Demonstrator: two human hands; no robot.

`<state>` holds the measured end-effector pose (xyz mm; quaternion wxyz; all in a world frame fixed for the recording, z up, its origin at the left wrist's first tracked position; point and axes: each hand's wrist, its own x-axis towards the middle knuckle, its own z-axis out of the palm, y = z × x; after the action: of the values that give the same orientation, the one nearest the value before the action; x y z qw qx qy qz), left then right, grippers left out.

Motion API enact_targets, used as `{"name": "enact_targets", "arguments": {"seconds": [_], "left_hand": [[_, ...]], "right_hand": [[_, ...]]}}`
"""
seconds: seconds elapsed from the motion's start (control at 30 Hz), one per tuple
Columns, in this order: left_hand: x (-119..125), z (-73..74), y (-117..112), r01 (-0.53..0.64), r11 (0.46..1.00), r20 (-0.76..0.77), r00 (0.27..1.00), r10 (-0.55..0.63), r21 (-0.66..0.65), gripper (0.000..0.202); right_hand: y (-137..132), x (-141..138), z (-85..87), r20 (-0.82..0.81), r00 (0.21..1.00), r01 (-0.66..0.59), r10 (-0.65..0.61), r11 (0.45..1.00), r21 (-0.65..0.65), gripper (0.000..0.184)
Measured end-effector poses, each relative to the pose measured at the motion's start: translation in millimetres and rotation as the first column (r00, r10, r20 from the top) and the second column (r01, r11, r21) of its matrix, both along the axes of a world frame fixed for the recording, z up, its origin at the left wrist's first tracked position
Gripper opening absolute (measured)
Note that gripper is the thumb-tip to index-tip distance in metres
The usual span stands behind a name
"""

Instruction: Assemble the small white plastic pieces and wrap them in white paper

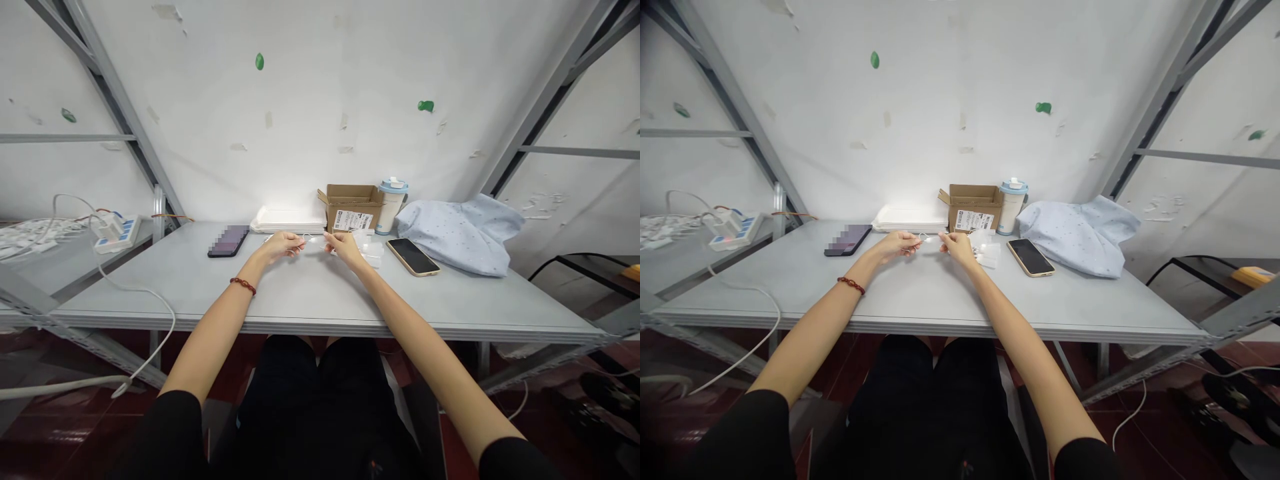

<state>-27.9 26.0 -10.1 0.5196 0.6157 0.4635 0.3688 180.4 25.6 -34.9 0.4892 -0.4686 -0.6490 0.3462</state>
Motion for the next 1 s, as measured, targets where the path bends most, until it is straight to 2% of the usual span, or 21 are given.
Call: {"name": "enact_targets", "arguments": {"seconds": [0.33, 0.7, 1.0], "left_hand": [[8, -5.7, 2, -0.006, 1.0, 0.024, 1.0, 0.005, 0.019, 0.026], [9, -8.8, 2, -0.022, 1.0, 0.012, 1.0, 0.022, 0.015, 0.024], [9, -14.3, 5, -0.012, 1.0, -0.004, 1.0, 0.012, 0.008, 0.025]], "right_hand": [[-4, 0, 0.7, 0.058, 0.998, 0.023, -0.025, 0.999, 0.029, 0.046], [-1, 1, -5.8, 0.145, 0.989, -0.036, 0.024, 0.996, 0.08, 0.042], [-2, 1, -4.8, 0.206, 0.978, -0.037, 0.024, 0.998, 0.057, 0.039]]}}
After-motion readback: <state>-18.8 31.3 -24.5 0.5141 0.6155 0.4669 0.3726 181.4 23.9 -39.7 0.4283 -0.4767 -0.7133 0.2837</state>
